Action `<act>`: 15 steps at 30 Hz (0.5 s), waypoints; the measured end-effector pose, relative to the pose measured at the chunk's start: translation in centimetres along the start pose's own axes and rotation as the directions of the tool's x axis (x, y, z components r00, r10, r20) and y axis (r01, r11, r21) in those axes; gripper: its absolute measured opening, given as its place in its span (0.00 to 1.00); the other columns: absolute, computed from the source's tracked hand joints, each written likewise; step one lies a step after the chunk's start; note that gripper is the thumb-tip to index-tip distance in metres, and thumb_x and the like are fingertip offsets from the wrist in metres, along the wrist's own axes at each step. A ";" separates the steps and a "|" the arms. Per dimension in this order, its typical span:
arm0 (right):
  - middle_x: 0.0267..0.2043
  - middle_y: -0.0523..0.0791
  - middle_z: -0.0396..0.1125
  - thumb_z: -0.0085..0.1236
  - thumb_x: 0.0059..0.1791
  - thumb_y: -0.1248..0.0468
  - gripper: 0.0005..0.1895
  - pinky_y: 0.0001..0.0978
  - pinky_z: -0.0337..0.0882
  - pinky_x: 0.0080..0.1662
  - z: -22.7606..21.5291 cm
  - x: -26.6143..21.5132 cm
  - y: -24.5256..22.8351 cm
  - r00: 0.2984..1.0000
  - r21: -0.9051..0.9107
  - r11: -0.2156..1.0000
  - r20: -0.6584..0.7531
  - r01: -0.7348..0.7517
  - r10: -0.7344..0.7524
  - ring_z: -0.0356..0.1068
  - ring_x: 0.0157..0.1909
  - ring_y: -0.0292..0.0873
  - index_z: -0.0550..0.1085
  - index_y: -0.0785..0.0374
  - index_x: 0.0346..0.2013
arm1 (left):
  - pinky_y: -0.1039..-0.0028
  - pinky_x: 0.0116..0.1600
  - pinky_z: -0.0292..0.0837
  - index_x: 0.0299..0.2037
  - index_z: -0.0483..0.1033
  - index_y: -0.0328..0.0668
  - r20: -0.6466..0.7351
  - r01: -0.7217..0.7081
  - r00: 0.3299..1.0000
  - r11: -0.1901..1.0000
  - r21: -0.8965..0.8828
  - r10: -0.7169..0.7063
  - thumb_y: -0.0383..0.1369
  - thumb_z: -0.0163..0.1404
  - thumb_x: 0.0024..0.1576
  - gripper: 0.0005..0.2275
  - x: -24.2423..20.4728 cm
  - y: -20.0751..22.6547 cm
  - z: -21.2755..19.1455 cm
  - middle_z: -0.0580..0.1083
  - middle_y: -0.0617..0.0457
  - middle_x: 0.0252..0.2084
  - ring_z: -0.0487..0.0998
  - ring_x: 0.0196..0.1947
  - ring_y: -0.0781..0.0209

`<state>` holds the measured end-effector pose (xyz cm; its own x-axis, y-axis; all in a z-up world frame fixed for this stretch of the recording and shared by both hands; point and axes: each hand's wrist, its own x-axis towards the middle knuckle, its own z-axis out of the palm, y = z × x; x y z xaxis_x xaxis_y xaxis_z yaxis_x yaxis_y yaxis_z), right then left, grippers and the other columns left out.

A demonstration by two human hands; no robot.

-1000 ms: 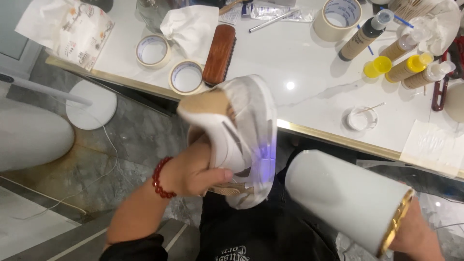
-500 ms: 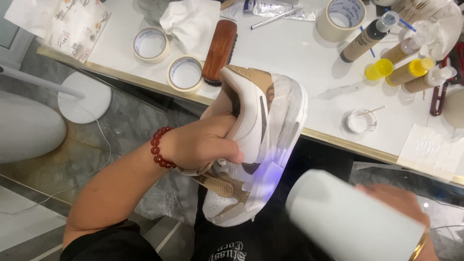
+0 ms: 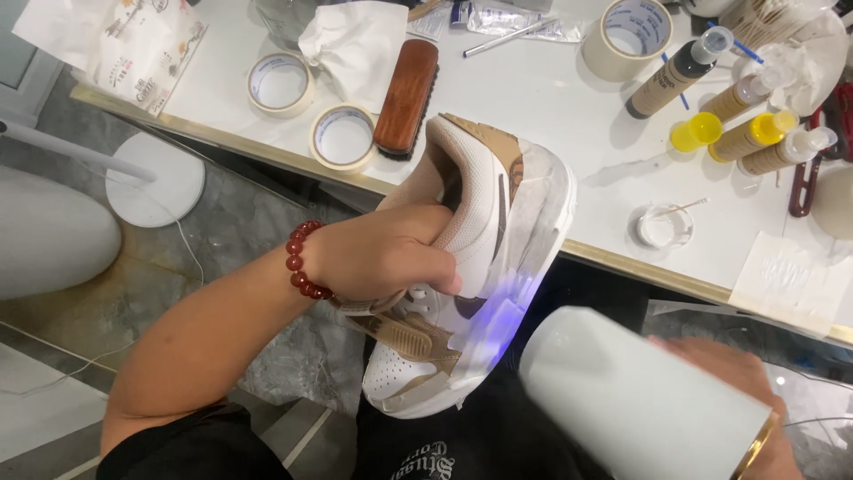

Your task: The person holds a sneaker with masking tape protecting parts of it and paints its midsole edge with a small brush. They dip the brush into a small dish on the counter to reload it and periodically dry the painted shoe with a hair dryer.

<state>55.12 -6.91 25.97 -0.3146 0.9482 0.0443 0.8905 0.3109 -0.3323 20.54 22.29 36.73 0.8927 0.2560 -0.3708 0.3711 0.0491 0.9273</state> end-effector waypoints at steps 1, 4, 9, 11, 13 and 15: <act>0.24 0.42 0.69 0.64 0.41 0.58 0.27 0.42 0.72 0.29 -0.6 0.9 -0.4 1.000 -0.003 1.000 -0.001 0.002 -0.002 0.72 0.26 0.45 0.72 0.58 0.54 | 0.71 0.36 0.70 0.33 0.77 0.29 -0.002 -0.003 1.000 1.000 0.001 0.003 0.36 0.51 0.54 0.13 0.1 0.1 0.0 0.75 0.45 0.28 0.74 0.30 0.58; 0.20 0.44 0.67 0.69 0.36 0.60 0.30 0.43 0.72 0.24 -2.6 3.6 -2.4 0.999 -0.023 0.999 0.000 -0.042 0.042 0.72 0.21 0.47 0.73 0.56 0.52 | 0.72 0.42 0.73 0.34 0.78 0.32 -0.086 -0.006 0.996 0.990 0.143 0.018 0.38 0.52 0.52 0.13 0.2 0.3 0.3 0.78 0.46 0.35 0.79 0.37 0.60; 0.27 0.43 0.71 0.66 0.37 0.59 0.25 0.36 0.73 0.28 -2.1 3.0 -2.0 0.988 0.181 0.983 -0.137 -0.045 0.070 0.74 0.26 0.43 0.75 0.59 0.48 | 0.71 0.43 0.73 0.35 0.79 0.30 -0.078 -0.048 0.995 0.970 0.238 0.068 0.40 0.52 0.53 0.15 0.5 0.1 0.2 0.75 0.45 0.37 0.78 0.39 0.58; 0.27 0.42 0.72 0.66 0.38 0.58 0.24 0.36 0.74 0.28 -0.7 1.1 0.6 0.992 0.160 0.984 -0.087 -0.072 0.087 0.74 0.27 0.43 0.75 0.58 0.47 | 0.71 0.42 0.73 0.34 0.78 0.29 -0.106 0.045 0.994 0.983 0.179 -0.026 0.39 0.52 0.52 0.15 0.3 1.6 0.4 0.77 0.44 0.36 0.79 0.38 0.58; 0.28 0.41 0.72 0.65 0.39 0.57 0.21 0.35 0.74 0.30 0.6 -0.8 2.1 0.992 0.108 0.986 0.003 -0.129 0.130 0.75 0.28 0.42 0.76 0.56 0.46 | 0.71 0.41 0.73 0.34 0.77 0.29 -0.125 0.136 0.985 0.983 0.121 -0.121 0.39 0.52 0.52 0.15 0.3 1.9 0.5 0.78 0.44 0.34 0.79 0.37 0.57; 0.29 0.40 0.73 0.64 0.41 0.55 0.18 0.35 0.75 0.31 1.3 -2.7 4.5 0.981 0.043 0.983 0.081 -0.178 0.174 0.75 0.30 0.41 0.76 0.54 0.44 | 0.71 0.41 0.73 0.33 0.77 0.28 -0.103 0.037 0.995 0.972 0.231 -0.013 0.40 0.52 0.53 0.17 0.5 1.3 0.3 0.75 0.44 0.35 0.79 0.38 0.58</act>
